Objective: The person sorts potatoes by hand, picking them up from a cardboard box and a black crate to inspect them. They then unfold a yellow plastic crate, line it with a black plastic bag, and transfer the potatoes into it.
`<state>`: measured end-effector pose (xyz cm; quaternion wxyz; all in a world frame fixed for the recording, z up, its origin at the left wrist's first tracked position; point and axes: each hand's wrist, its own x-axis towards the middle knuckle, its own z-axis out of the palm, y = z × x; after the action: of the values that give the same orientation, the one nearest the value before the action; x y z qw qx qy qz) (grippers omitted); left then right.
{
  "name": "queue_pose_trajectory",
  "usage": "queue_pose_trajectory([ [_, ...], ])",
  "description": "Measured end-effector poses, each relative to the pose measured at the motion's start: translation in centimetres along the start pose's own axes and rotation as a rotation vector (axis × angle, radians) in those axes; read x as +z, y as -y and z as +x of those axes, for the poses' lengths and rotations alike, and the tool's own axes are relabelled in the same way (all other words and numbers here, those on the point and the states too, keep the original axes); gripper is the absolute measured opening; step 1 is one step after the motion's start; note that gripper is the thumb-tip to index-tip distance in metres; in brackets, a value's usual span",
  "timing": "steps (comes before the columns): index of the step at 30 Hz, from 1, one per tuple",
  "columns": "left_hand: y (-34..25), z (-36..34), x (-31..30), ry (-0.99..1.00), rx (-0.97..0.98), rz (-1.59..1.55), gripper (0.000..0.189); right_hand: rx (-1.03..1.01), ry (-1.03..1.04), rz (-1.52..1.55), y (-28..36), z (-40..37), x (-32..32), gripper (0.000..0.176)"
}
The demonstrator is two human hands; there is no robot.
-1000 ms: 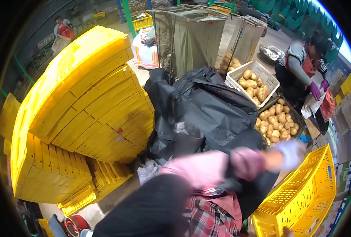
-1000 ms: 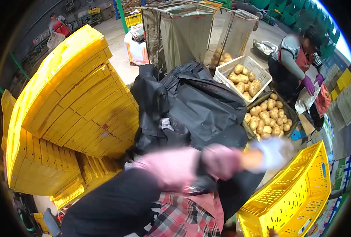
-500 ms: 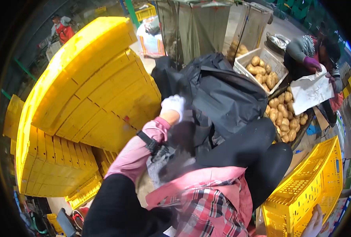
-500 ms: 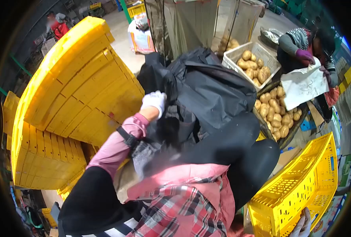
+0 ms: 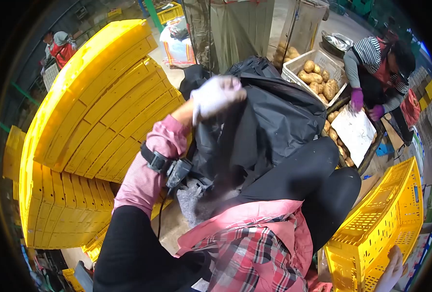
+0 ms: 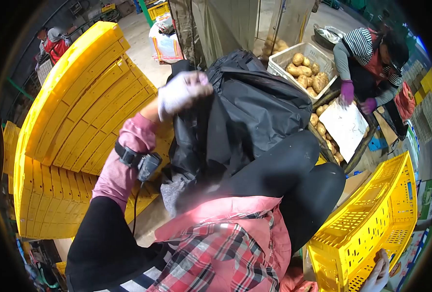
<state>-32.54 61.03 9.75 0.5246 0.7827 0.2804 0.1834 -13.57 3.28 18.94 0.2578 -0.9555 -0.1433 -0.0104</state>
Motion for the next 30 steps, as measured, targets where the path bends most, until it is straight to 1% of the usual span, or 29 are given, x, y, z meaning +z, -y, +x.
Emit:
queue_pose_trajectory([
  [1, -2.6, -0.1, -0.4, -0.096, 0.045, -0.050, 0.016, -0.060, 0.009, -0.002, 0.9, 0.7, 0.0, 0.034],
  [3, -9.9, -1.5, -0.7, -0.180, 0.053, -0.114, 0.017, -0.315, 0.132, 0.160, 3.8, 2.5, 0.4, 0.040],
  [4, -11.9, -0.6, -0.9, -0.147, 0.210, -0.160, 0.015, -0.489, 0.122, 0.068, 4.6, 3.5, 0.9, 0.040],
  [5, -14.7, -0.8, 0.3, -0.122, 0.286, -0.140, 0.016, -0.509, 0.125, 0.186, 8.7, 3.9, 2.3, 0.045],
  [6, -17.5, -1.1, 1.5, -0.097, 0.362, -0.122, 0.021, -0.530, 0.130, 0.302, 12.9, 4.2, 3.6, 0.051],
  [7, -19.1, -0.6, 2.8, 0.048, 0.425, -0.145, 0.020, -0.591, 0.105, 0.307, 17.9, 3.4, 4.8, 0.059],
  [8, -20.7, -0.8, 4.5, 0.184, 0.460, -0.179, 0.018, -0.678, 0.263, 0.390, 21.3, 3.5, 5.5, 0.067],
  [9, -22.2, -1.0, 6.3, 0.322, 0.486, -0.215, 0.020, -0.701, 0.395, 0.661, 22.7, 4.6, 7.8, 0.073],
  [10, -23.7, -1.5, 8.0, 0.245, 0.578, 0.030, 0.023, -0.579, 0.646, 0.741, 24.8, 5.3, 8.4, 0.062],
  [11, -24.4, -1.8, 8.7, 0.225, 0.664, 0.075, 0.024, -0.525, 0.750, 0.755, 25.8, 7.3, 9.3, 0.042],
  [12, -24.9, -1.9, 9.3, 0.207, 0.748, 0.120, 0.026, -0.586, 0.587, 0.845, 25.8, 8.9, 10.5, 0.025],
  [13, -24.7, -2.2, 9.7, 0.214, 0.719, -0.008, 0.027, -0.638, 0.412, 0.924, 25.4, 10.9, 11.3, 0.011],
  [14, -24.6, -3.1, 9.3, 0.183, 0.647, -0.014, 0.032, -0.547, 0.244, 0.896, 24.8, 14.3, 11.0, 0.009],
  [15, -24.0, -2.7, 9.1, 0.078, 0.652, 0.151, 0.043, -0.407, 0.212, 1.158, 24.3, 15.1, 9.1, 0.009],
  [16, -23.2, -2.3, 8.8, 0.136, 0.597, 0.166, 0.058, -0.468, 0.110, 1.035, 21.2, 18.2, 6.7, 0.015],
  [17, -21.0, 0.2, 9.3, -0.013, 0.788, 0.293, 0.082, -0.634, -0.086, 0.645, 16.2, 21.7, 4.2, 0.021],
  [18, -21.0, -0.6, 9.8, -0.027, 0.729, 0.467, 0.091, -0.774, -0.381, 0.027, 10.5, 24.9, 1.1, 0.027],
  [19, -19.4, 1.1, 10.7, 0.056, 0.741, 0.456, 0.096, -0.773, -0.533, -0.333, 5.0, 27.4, -1.8, 0.033],
  [20, -18.3, 1.8, 12.6, 0.185, 0.715, 0.392, 0.101, -0.678, -0.700, -0.731, 2.1, 25.4, -4.6, 0.034],
  [21, -19.5, 0.8, 14.6, 0.329, 0.621, 0.358, 0.107, -0.547, -0.744, -0.662, -0.5, 23.5, -6.6, 0.035],
  [22, -18.9, 1.8, 17.6, 0.439, 0.697, 0.316, 0.112, -0.418, -0.798, -0.592, -3.2, 22.5, -8.3, 0.036],
  [23, -18.9, 2.3, 21.0, 0.523, 0.799, 0.285, 0.113, -0.410, -0.913, -0.467, -7.7, 23.4, -9.8, 0.034],
  [24, -19.2, 2.5, 25.0, 0.515, 0.862, 0.349, 0.116, -0.505, -0.913, -0.203, -11.1, 23.4, -11.1, 0.030],
  [25, -19.8, 2.3, 29.2, 0.469, 0.864, 0.394, 0.117, -0.467, -0.915, -0.114, -12.5, 21.8, -12.6, 0.029],
  [26, -19.2, 4.9, 31.9, 0.436, 0.822, 0.437, 0.119, -0.427, -0.874, -0.019, -11.7, 22.5, -11.0, 0.028],
  [27, -20.7, 4.6, 35.3, 0.592, 0.579, 0.333, 0.120, -0.524, -0.897, -0.069, -11.8, 19.7, -12.2, 0.025],
  [29, -22.1, 5.2, 42.4, 0.684, 0.415, 0.198, 0.123, -0.423, -0.855, -0.228, -13.9, 16.0, -14.3, 0.024],
  [30, -19.9, 6.4, 47.5, 0.477, 0.600, 0.262, 0.112, -0.371, -0.821, -0.301, -15.2, 14.9, -15.2, 0.025],
])
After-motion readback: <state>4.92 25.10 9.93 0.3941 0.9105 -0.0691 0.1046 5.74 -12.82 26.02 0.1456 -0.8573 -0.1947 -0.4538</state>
